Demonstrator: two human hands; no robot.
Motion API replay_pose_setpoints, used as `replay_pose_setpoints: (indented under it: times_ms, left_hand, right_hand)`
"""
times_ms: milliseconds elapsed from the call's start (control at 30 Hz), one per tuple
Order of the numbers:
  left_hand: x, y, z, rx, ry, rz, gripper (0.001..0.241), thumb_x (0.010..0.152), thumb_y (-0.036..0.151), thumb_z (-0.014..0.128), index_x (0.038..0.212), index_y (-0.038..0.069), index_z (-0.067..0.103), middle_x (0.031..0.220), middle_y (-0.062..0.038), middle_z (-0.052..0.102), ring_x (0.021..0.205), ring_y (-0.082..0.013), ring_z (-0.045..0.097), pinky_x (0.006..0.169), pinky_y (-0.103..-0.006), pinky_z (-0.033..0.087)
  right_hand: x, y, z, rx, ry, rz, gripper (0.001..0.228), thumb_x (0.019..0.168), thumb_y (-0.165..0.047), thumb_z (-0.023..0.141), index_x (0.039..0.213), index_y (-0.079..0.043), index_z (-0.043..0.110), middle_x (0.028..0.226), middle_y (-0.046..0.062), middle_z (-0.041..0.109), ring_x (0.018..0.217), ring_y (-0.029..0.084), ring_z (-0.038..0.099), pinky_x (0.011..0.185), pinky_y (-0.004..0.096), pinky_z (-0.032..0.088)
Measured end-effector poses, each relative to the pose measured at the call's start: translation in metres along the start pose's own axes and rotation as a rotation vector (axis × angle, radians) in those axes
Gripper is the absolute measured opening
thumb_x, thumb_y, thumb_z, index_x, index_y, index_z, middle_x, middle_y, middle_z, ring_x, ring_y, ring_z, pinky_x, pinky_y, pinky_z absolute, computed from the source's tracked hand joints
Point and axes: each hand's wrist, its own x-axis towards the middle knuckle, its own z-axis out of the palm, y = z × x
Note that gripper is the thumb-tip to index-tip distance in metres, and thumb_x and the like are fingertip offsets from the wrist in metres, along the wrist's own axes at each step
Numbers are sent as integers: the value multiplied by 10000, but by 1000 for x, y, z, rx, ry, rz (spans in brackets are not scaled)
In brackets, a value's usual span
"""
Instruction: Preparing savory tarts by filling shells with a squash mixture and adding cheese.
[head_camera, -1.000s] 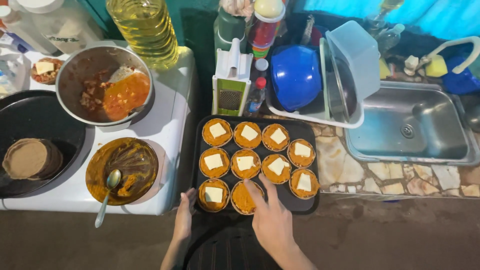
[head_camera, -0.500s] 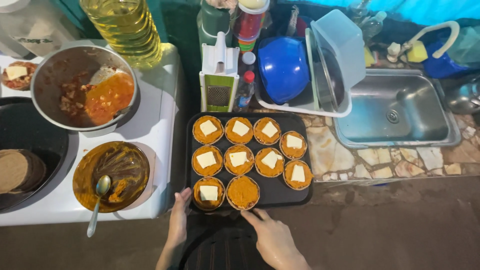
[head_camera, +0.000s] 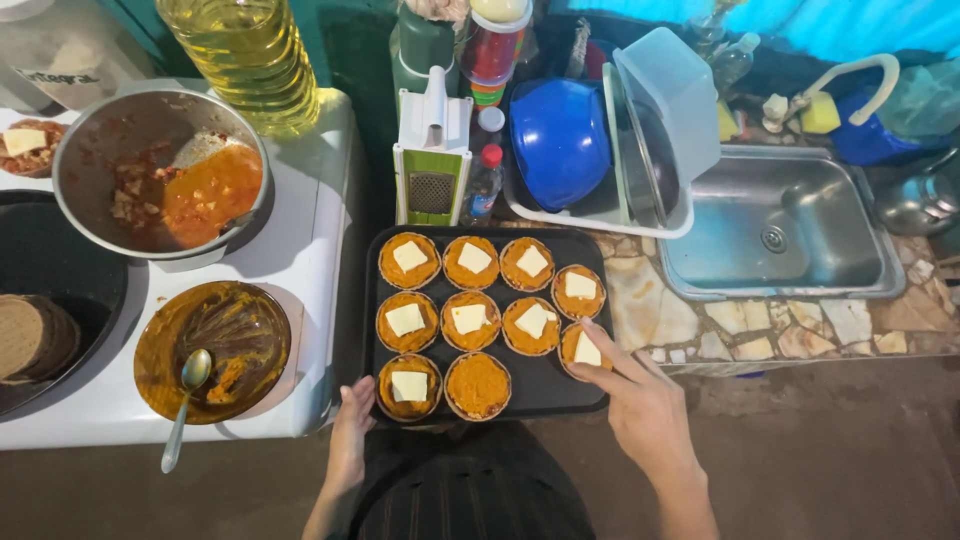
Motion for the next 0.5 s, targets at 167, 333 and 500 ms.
replay_pose_setpoints:
  times_ms: [167,333,500]
  left_hand:
    - [-5,1,4,-20,28,14,866,991,670,193,1543,33,387,1614,-165,410,1526,-289,346,1238,-479,233]
    - [-9,-6,2,-59,48,22,846,998,657,184,1541,39,387,1603,-168,424,1513,-287,365,1234,-473,247]
    - [-14,-15,0,-106,86,33,828,1009,640,184,1515,33,430,1569,-177,477,1474,-291,426,1215,-463,301]
  right_hand:
    - [7,7,-5,51,-245,258,494,703,139,555,1041,-126,798,1458,-41,615,1089,255,703,829,366,562]
    - [-12,31,-14,101,-36,215,425,772,131,540,1028,-107,781,1332,0,691,1076,236,714,866,341,579]
    - [-28,54,-28,77,62,213,345,815,113,543,952,-120,757,1221,-25,739,1079,237,724,911,353,571]
